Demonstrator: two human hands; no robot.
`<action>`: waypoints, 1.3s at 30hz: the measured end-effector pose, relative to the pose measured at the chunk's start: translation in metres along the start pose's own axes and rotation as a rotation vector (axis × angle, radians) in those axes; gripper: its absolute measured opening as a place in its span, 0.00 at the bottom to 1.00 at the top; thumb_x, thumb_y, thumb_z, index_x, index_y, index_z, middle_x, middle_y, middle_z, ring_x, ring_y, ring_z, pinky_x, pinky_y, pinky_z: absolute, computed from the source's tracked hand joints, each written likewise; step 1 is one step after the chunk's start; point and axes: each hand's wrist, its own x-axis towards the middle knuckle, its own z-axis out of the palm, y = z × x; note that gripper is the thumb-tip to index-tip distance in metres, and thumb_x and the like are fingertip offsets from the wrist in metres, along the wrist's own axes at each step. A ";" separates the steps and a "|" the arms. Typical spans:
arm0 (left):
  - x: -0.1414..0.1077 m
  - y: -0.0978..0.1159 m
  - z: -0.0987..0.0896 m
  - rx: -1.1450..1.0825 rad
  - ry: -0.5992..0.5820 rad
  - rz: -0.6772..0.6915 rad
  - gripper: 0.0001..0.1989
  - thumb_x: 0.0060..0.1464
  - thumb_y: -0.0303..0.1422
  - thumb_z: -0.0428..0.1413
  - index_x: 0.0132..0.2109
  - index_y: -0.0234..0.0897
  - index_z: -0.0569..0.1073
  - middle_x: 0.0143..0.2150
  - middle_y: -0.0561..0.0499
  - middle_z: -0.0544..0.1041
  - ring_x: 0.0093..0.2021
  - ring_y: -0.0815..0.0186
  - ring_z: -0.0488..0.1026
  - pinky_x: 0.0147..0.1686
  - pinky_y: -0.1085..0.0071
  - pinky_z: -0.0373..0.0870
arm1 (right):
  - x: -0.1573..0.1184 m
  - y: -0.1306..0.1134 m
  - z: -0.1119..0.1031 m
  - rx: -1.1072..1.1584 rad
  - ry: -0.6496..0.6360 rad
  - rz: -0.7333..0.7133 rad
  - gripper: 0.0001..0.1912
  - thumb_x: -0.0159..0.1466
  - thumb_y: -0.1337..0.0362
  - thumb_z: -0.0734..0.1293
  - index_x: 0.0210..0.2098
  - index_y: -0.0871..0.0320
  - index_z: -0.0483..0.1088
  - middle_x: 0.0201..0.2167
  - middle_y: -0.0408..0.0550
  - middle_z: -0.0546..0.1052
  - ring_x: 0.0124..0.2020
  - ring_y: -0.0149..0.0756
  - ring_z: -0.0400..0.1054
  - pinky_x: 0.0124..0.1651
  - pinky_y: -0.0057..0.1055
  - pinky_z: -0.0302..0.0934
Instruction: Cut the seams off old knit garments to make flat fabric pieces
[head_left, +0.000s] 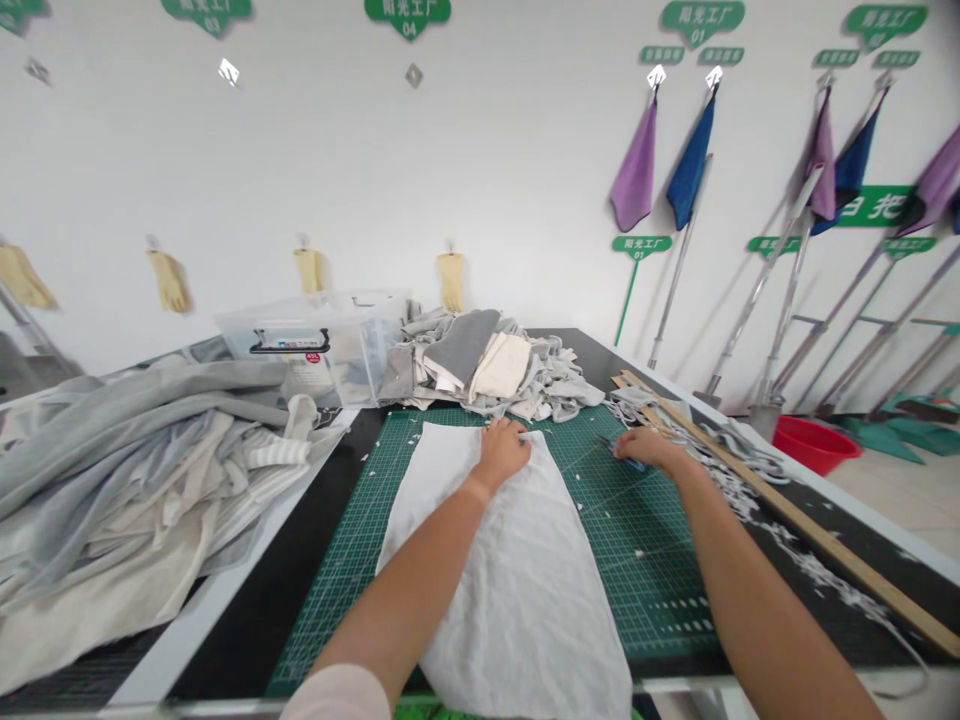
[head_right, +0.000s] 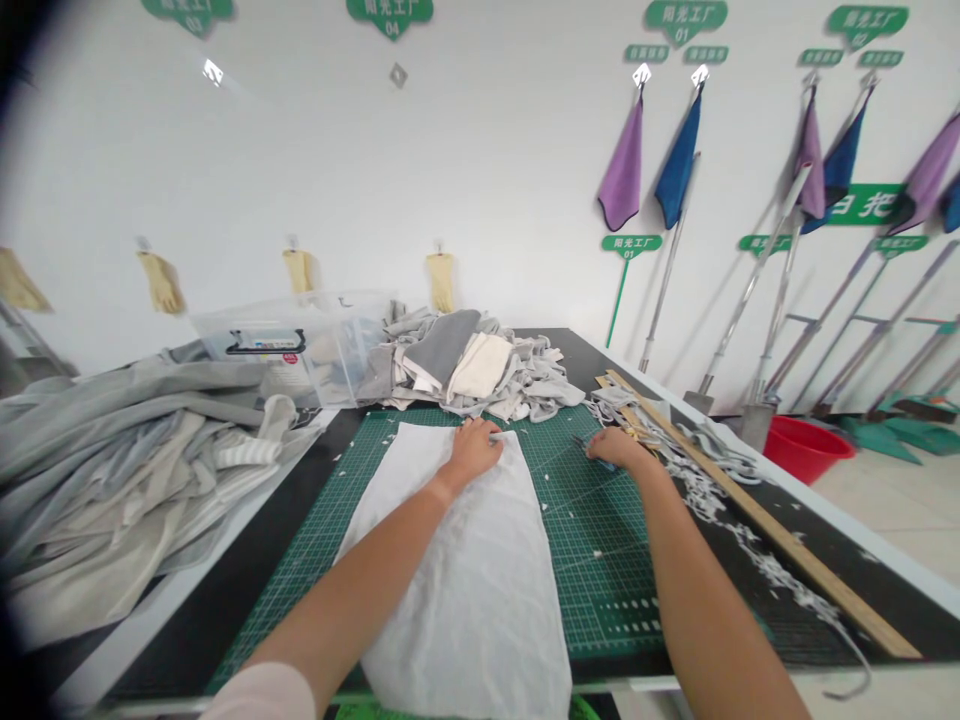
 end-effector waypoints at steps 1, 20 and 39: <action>0.001 -0.001 0.001 -0.010 -0.009 -0.004 0.11 0.59 0.38 0.57 0.48 0.42 0.77 0.51 0.46 0.77 0.57 0.54 0.67 0.55 0.59 0.61 | -0.001 -0.001 0.002 0.002 -0.027 0.003 0.07 0.45 0.67 0.74 0.18 0.57 0.71 0.16 0.43 0.72 0.23 0.36 0.69 0.29 0.29 0.60; -0.015 0.018 -0.024 -0.016 0.000 0.198 0.10 0.60 0.27 0.53 0.48 0.41 0.72 0.50 0.48 0.78 0.54 0.57 0.69 0.54 0.59 0.56 | -0.035 -0.104 0.074 1.010 -0.272 0.017 0.17 0.55 0.53 0.70 0.32 0.53 0.59 0.16 0.30 0.55 0.13 0.22 0.43 0.15 0.22 0.37; -0.014 0.016 -0.018 0.018 0.049 0.226 0.09 0.62 0.37 0.54 0.46 0.42 0.76 0.47 0.47 0.77 0.53 0.55 0.69 0.53 0.57 0.58 | -0.024 -0.084 0.098 0.426 0.006 -0.273 0.15 0.60 0.50 0.67 0.34 0.56 0.74 0.27 0.42 0.74 0.31 0.35 0.65 0.33 0.27 0.55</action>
